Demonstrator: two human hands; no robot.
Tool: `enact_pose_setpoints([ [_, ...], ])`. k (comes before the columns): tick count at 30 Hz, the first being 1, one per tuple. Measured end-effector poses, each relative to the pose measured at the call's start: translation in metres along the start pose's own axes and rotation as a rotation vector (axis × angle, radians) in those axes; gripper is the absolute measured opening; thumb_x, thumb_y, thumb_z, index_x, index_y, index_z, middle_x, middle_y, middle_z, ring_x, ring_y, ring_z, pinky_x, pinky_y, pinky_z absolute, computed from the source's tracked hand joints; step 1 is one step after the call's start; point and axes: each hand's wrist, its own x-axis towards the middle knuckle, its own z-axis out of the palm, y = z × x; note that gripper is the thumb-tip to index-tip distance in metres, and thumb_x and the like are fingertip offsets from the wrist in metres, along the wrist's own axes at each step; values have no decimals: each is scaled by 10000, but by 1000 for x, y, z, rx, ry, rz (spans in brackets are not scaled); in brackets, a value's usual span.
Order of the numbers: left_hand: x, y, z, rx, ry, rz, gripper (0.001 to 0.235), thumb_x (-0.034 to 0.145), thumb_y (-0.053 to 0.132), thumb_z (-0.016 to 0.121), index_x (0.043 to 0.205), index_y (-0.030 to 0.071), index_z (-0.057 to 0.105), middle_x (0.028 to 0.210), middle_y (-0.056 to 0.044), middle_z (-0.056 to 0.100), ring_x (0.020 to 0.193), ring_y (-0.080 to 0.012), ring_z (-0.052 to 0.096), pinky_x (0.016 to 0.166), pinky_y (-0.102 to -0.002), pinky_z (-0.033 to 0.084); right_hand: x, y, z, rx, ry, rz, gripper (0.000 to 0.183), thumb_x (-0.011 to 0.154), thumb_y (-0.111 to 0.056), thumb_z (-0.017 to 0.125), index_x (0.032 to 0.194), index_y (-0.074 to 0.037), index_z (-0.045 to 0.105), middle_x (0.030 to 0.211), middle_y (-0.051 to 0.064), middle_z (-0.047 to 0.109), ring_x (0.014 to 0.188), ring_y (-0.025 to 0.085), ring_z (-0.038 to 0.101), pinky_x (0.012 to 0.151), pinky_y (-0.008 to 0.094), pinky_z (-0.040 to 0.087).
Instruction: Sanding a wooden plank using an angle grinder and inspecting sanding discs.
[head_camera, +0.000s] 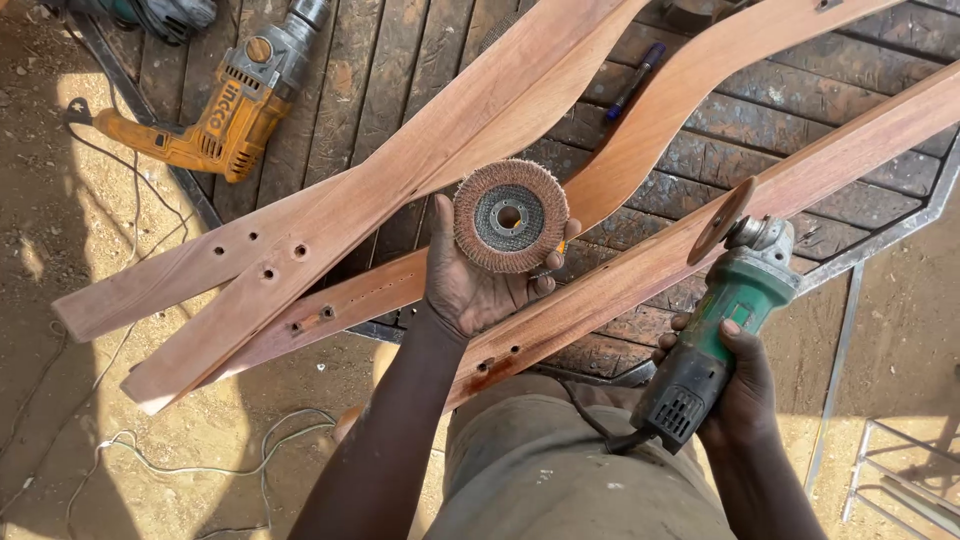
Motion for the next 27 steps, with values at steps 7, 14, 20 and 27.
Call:
enact_pose_setpoints([
  [7,4,-9,-7,1772,745,173,1192,603,393,961,1584,142,335,1542,-172,430,1426,-326,419,1151,-481,379,-1,0,-1,-30,69,27,554,820,-440,698,1124,19,635,920,187,694,832,286,687,809,409,596],
  [14,-20,-20,-58,2360,663,637,1323,615,395,1056,1616,123,235,1553,-216,365,1408,-369,387,1152,-516,394,-9,0,0,31,10,1,527,807,-395,720,1113,22,619,928,141,663,836,242,676,772,393,598],
  [20,-18,-23,-27,1889,743,725,1373,551,167,1077,1609,152,202,1458,-193,261,1397,-324,411,1081,-419,584,-11,6,-1,37,53,-43,509,823,-396,693,1142,-7,616,949,113,683,828,242,690,752,402,599],
  [27,-19,-15,-3,1387,799,627,659,806,349,848,1344,105,556,1212,-122,600,1106,-218,665,840,-376,637,-11,16,-19,55,54,-59,494,860,-389,669,1171,-9,612,1001,140,671,905,256,693,863,437,596],
])
